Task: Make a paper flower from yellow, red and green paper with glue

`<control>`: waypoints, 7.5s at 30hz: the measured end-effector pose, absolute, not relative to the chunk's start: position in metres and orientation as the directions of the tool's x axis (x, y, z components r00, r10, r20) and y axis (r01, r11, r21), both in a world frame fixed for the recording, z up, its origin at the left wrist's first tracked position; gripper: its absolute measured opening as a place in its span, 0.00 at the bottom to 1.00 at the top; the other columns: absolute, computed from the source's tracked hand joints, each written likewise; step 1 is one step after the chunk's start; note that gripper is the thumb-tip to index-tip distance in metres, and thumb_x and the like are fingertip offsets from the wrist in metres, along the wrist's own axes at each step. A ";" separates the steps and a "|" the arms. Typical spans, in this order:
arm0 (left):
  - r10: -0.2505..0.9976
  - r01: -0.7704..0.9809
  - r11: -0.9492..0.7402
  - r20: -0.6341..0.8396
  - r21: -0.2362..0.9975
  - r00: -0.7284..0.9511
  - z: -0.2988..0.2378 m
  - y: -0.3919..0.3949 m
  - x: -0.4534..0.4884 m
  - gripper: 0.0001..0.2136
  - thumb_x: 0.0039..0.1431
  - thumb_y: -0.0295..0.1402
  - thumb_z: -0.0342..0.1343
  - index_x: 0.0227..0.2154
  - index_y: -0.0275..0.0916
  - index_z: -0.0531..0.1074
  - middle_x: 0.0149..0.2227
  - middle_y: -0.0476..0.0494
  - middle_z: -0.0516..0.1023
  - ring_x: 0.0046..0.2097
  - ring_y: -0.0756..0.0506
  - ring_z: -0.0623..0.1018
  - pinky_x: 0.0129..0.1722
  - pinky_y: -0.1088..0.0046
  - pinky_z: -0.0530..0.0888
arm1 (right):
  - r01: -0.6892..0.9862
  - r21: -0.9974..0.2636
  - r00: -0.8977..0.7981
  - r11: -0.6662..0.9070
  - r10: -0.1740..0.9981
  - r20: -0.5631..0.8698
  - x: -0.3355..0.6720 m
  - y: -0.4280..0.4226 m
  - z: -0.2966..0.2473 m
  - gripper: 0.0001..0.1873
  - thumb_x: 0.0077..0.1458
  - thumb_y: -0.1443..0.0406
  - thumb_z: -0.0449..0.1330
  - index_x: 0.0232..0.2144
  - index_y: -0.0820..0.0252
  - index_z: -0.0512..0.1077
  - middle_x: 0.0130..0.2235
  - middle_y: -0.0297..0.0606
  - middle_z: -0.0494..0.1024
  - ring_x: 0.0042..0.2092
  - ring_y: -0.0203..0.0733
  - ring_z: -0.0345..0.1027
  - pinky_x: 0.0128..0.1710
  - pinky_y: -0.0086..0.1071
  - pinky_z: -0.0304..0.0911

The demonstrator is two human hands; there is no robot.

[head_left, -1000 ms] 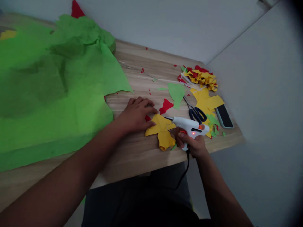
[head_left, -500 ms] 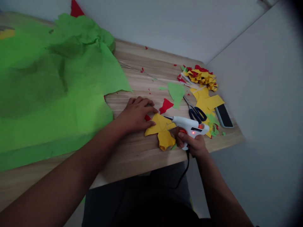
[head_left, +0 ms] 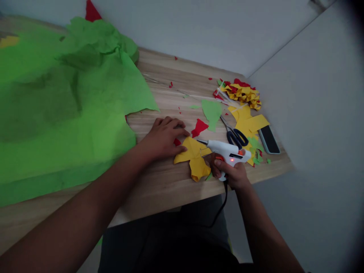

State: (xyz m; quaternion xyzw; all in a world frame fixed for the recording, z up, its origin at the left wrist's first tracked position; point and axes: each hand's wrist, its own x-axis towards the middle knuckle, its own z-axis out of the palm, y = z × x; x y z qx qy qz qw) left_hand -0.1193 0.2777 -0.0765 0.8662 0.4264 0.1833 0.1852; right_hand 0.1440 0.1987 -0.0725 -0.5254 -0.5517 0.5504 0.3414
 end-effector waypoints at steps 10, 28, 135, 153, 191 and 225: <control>0.812 0.680 -0.560 0.150 0.473 0.564 -0.077 0.278 -0.119 0.19 0.56 0.46 0.62 0.50 0.50 0.77 0.57 0.44 0.73 0.59 0.36 0.67 0.59 0.53 0.56 | 0.156 -0.967 -0.228 -0.201 0.945 -0.233 0.144 0.199 -0.072 0.19 0.54 0.52 0.64 0.19 0.56 0.68 0.16 0.31 0.66 0.20 0.36 0.58 0.21 0.33 0.55; 0.747 0.421 -0.664 0.545 0.618 0.379 -0.069 0.264 -0.096 0.11 0.62 0.47 0.58 0.36 0.48 0.81 0.43 0.48 0.78 0.47 0.44 0.74 0.51 0.62 0.63 | 0.216 -0.949 -0.124 -0.230 0.958 -0.260 0.146 0.194 -0.078 0.18 0.51 0.54 0.68 0.19 0.58 0.71 0.15 0.30 0.69 0.19 0.35 0.61 0.21 0.31 0.59; 0.883 0.495 -0.437 0.463 0.751 0.076 -0.072 0.280 -0.115 0.01 0.56 0.29 0.59 0.31 0.40 0.73 0.30 0.50 0.77 0.31 0.49 0.72 0.35 0.70 0.69 | -0.361 -0.913 -0.266 -0.190 0.959 -0.095 0.144 0.205 -0.071 0.17 0.52 0.59 0.67 0.20 0.57 0.65 0.19 0.25 0.56 0.17 0.30 0.48 0.16 0.28 0.53; 0.875 0.426 -0.382 0.469 0.820 -0.118 -0.075 0.285 -0.117 0.02 0.56 0.28 0.58 0.29 0.41 0.72 0.25 0.53 0.73 0.26 0.52 0.67 0.28 0.74 0.66 | -0.353 -0.921 -0.267 -0.166 0.961 -0.070 0.144 0.206 -0.071 0.17 0.53 0.59 0.67 0.20 0.56 0.65 0.20 0.26 0.58 0.17 0.30 0.49 0.16 0.28 0.53; 0.838 0.391 -0.489 0.545 0.779 -0.037 -0.070 0.278 -0.114 0.01 0.58 0.29 0.59 0.31 0.40 0.74 0.28 0.52 0.75 0.29 0.51 0.70 0.33 0.74 0.69 | -0.297 -0.943 -0.199 -0.150 0.976 -0.092 0.144 0.208 -0.076 0.13 0.51 0.59 0.69 0.28 0.59 0.71 0.27 0.30 0.72 0.17 0.26 0.54 0.16 0.27 0.56; 0.950 0.063 -0.266 0.273 0.962 -0.149 -0.071 0.286 -0.113 0.11 0.51 0.43 0.67 0.27 0.40 0.79 0.30 0.48 0.82 0.30 0.50 0.77 0.31 0.74 0.74 | -0.189 -0.969 -0.179 -0.159 0.976 -0.125 0.144 0.206 -0.076 0.13 0.52 0.58 0.68 0.26 0.59 0.72 0.16 0.28 0.66 0.16 0.33 0.58 0.17 0.30 0.53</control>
